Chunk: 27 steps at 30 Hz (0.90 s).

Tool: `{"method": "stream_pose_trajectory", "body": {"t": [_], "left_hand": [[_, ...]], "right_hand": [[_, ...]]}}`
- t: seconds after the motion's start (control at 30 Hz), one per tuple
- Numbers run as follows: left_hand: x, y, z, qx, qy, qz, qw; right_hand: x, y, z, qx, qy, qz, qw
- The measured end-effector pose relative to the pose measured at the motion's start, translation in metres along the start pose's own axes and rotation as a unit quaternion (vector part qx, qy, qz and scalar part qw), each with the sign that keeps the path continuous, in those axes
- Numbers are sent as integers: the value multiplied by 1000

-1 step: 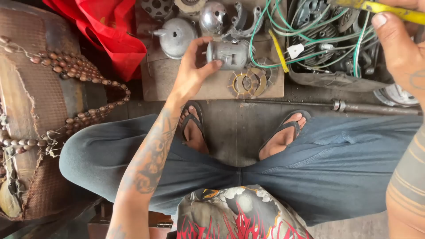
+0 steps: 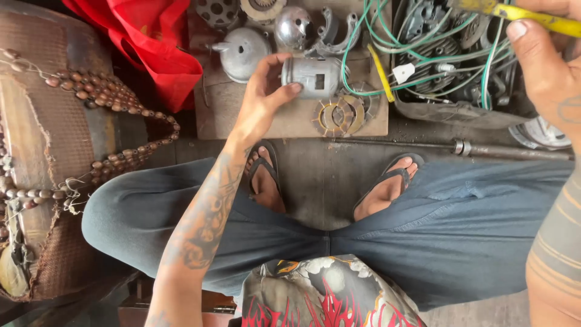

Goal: The person sits cross-legged on the floor and uses a yellow-handled wire brush to scrub a cylindrical metal part. They rotate the part to clean different sides and the interior, with other metal parts and wires visible nearby.

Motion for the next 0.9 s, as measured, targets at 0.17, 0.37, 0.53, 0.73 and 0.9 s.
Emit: {"method": "stream_pose_trajectory", "body": {"t": [0.17,0.37,0.53,0.73,0.9], "left_hand": [[-25,14,-34,70,-49,-414,906],[-73,43,-64,101,-102,-509,849],[-83,65,-89,89,-142,-440,882],[-79,96,-98,12,-204,-199,958],[-25,117,-57,-82,-188,159,966]], "right_hand": [[25,-2,16,-29,-25,16,999],[45,-37,28,-49,-211,258,942],[76,-63,36,-4,-223,288,931],[17,-54,35,43,-219,260,939],[-167,-14,15,137,-243,233,931]]}}
Point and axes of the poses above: each hand's wrist, its own z-axis towards the middle knuckle, its own y-axis out of the back of the hand, x = y × z, the point moved 7 cm from there along z, towards the middle knuckle, and after that the axes turned 14 degrees about z, right-handed, at the moved point
